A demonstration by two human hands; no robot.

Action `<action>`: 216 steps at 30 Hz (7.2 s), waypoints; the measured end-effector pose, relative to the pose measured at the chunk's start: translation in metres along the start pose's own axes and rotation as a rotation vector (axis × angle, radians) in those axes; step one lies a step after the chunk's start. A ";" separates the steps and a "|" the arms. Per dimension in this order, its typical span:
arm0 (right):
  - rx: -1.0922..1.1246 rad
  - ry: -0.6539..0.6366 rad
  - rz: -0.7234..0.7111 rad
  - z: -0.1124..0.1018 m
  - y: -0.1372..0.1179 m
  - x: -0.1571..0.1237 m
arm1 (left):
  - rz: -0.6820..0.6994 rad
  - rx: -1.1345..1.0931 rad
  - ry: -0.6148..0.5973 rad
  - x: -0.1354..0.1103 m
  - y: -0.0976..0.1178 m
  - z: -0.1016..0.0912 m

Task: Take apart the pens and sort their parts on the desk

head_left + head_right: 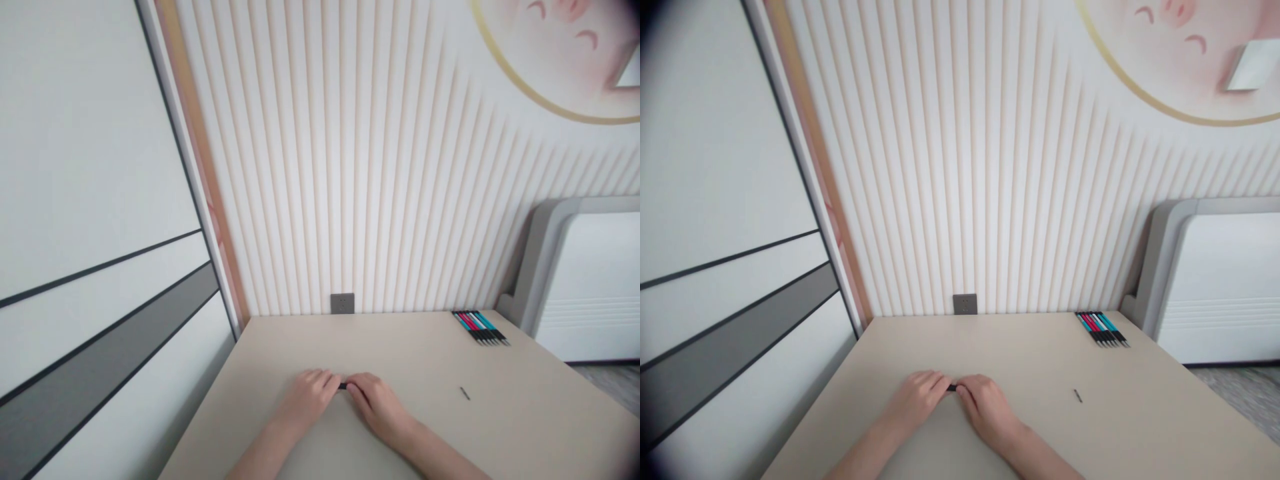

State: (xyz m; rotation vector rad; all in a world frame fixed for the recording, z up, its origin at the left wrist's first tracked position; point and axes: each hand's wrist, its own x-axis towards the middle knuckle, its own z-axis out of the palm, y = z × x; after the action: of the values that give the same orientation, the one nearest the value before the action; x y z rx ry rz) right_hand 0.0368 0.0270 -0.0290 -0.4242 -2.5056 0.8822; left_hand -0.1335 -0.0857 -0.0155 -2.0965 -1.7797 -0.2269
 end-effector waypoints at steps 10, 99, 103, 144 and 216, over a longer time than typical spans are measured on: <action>-0.178 -0.074 -0.008 -0.002 0.020 -0.006 | 0.070 -0.140 0.066 0.001 0.001 0.006; 0.051 0.040 0.110 -0.020 0.008 -0.023 | -0.022 -0.182 0.004 0.001 0.013 -0.003; 0.066 0.047 0.092 -0.020 0.006 -0.022 | -0.028 -0.203 -0.009 0.001 0.012 -0.002; 0.025 0.115 0.048 -0.025 0.006 -0.018 | -0.028 -0.220 0.045 0.002 0.008 -0.002; 0.078 0.055 0.088 -0.033 0.014 -0.014 | -0.060 -0.639 0.056 -0.001 -0.004 -0.010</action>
State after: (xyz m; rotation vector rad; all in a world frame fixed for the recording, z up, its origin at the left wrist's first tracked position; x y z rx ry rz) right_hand 0.0673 0.0483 -0.0189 -0.5298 -2.4093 0.9844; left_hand -0.1367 -0.0905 -0.0058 -2.4047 -1.9081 -0.9717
